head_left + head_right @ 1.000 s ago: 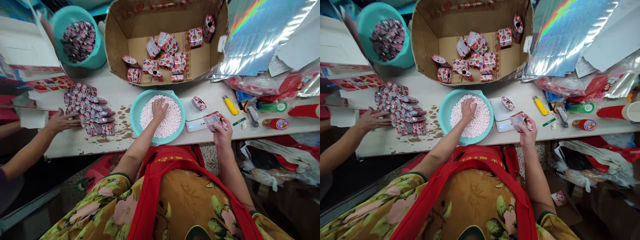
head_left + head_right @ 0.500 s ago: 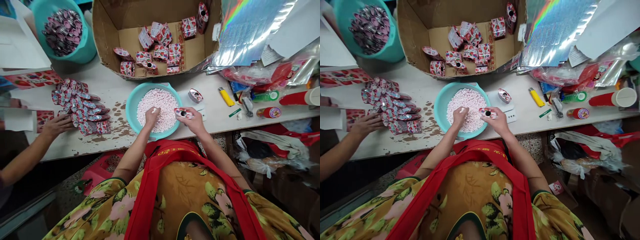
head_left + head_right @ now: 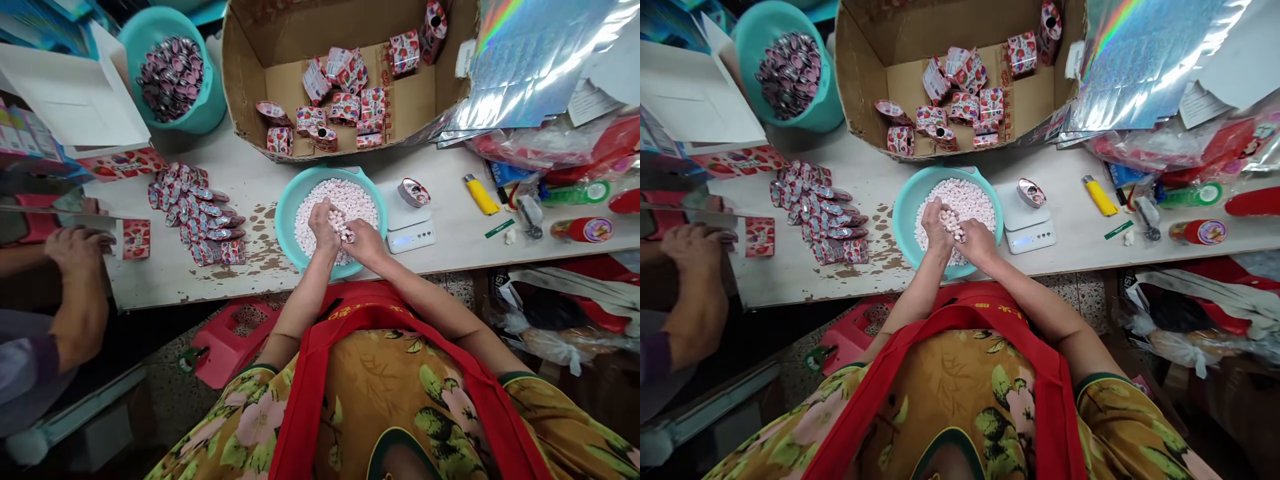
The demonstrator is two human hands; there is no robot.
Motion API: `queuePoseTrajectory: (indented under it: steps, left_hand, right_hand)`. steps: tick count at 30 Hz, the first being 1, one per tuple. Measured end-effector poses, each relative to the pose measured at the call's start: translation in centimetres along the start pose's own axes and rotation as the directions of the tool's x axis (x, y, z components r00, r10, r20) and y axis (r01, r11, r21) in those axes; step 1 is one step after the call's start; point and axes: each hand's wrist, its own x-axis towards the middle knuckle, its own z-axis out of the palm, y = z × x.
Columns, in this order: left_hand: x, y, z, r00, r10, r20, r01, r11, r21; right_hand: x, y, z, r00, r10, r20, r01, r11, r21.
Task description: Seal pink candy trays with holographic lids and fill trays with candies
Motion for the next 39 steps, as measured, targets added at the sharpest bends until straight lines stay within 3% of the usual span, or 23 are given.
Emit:
queuePoseTrajectory:
  steps: [3,8,11,18,25,39]
  left_hand:
    - [0.6,-0.5,0.4,1.000,-0.020,0.017,0.019,0.999,0.042]
    - [0.5,-0.6,1.0,0.998,0.029,-0.054,-0.024,0.996,0.081]
    - [0.4,-0.3,1.4,1.000,0.011,-0.026,-0.009,0.998,0.060]
    - [0.6,-0.2,2.4,0.999,0.019,-0.028,-0.019,1.000,0.018]
    - [0.5,0.4,3.2,0.998,0.055,-0.029,-0.054,0.998,0.025]
    - [0.0,1.5,4.2,0.991,0.098,0.086,-0.093,0.994,-0.063]
  right_hand:
    - [0.2,0.0,-0.2,0.999,0.053,-0.003,-0.053,0.998,-0.026]
    - [0.3,0.4,-0.7,0.999,0.050,-0.016,-0.050,0.998,-0.023]
    - [0.4,0.7,-0.9,0.997,0.065,-0.032,-0.065,0.998,-0.014]
    - [0.8,1.7,-1.3,0.996,0.003,-0.084,-0.003,1.000,0.004]
    - [1.2,1.6,-2.6,0.998,-0.026,-0.060,0.027,0.999,0.030]
    - [1.4,1.9,-4.1,0.998,-0.045,-0.040,0.048,0.995,0.092]
